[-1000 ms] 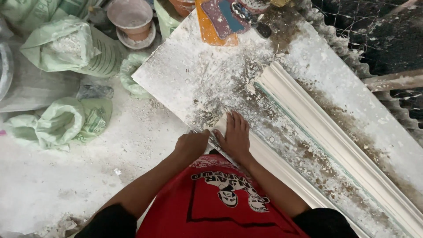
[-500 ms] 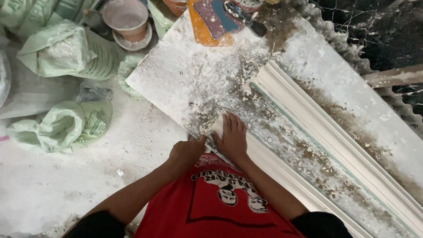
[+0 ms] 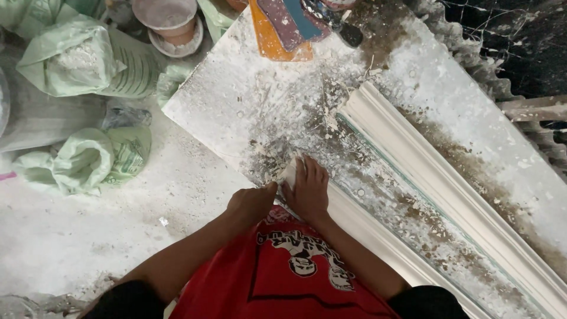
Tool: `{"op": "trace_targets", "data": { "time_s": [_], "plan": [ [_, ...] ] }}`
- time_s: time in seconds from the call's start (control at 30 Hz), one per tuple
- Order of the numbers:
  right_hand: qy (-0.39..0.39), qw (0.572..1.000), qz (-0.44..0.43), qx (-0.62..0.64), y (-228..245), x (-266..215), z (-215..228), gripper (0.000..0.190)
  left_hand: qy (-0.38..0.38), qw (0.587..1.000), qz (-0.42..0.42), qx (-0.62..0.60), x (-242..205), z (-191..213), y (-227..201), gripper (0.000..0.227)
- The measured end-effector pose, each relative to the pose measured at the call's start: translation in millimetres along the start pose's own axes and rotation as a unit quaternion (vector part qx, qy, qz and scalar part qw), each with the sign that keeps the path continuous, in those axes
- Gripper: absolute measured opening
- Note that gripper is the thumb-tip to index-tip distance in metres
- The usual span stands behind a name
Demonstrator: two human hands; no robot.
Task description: Shaping and cleaning excess material from decorative gypsum molding using a putty knife.
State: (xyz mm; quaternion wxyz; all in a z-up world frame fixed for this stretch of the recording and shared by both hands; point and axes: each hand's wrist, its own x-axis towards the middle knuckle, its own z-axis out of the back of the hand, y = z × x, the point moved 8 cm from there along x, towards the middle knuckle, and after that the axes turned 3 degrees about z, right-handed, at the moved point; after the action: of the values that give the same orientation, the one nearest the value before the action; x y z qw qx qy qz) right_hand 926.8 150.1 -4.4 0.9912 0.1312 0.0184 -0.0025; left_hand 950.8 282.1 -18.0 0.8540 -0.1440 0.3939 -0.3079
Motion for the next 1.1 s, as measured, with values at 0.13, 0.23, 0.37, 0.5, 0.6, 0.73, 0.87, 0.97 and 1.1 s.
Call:
{"op": "trace_targets", "data": {
  "time_s": [0.13, 0.23, 0.37, 0.5, 0.6, 0.73, 0.87, 0.97, 1.1],
  "plan": [
    [0.024, 0.999, -0.027, 0.001, -4.8, 1.1, -5.1, 0.078, 0.006, 1.000, 0.009, -0.002, 1.8, 4.1, -4.8, 0.018],
    [0.004, 1.000, -0.007, -0.004, -4.2, -3.2, -6.4, 0.076, 0.020, 0.999, 0.020, -0.021, 5.8, 1.7, -4.9, 0.019],
    [-0.005, 1.000, -0.007, 0.001, 0.9, 0.4, 1.3, 0.076, -0.005, 1.000, 0.005, -0.018, 8.6, 3.3, 3.2, 0.026],
    [0.012, 0.999, -0.032, 0.039, 0.3, -1.4, 8.5, 0.075, -0.063, 0.996, -0.055, 0.016, -2.5, 9.5, 12.0, 0.046],
    [-0.024, 0.999, -0.006, 0.025, -4.6, -4.0, 2.2, 0.076, -0.108, 0.990, -0.068, 0.051, -8.5, -1.1, 11.7, 0.039],
    [-0.030, 0.999, -0.005, 0.040, -4.1, -4.2, 3.0, 0.077, -0.131, 0.987, -0.053, 0.072, -2.3, -21.9, 16.8, 0.027],
    [-0.009, 0.999, -0.005, 0.043, -7.1, -3.8, -2.8, 0.074, -0.133, 0.987, -0.050, 0.081, 1.8, -18.1, 11.2, 0.024],
    [-0.002, 1.000, 0.001, 0.030, -4.1, -1.8, -2.7, 0.070, -0.098, 0.992, -0.034, 0.067, 6.2, -15.9, 12.8, 0.021],
    [-0.020, 0.999, 0.006, 0.027, -0.2, -1.6, 4.6, 0.067, -0.081, 0.995, -0.031, 0.052, 6.6, -12.9, 12.2, 0.018]
  ]
}}
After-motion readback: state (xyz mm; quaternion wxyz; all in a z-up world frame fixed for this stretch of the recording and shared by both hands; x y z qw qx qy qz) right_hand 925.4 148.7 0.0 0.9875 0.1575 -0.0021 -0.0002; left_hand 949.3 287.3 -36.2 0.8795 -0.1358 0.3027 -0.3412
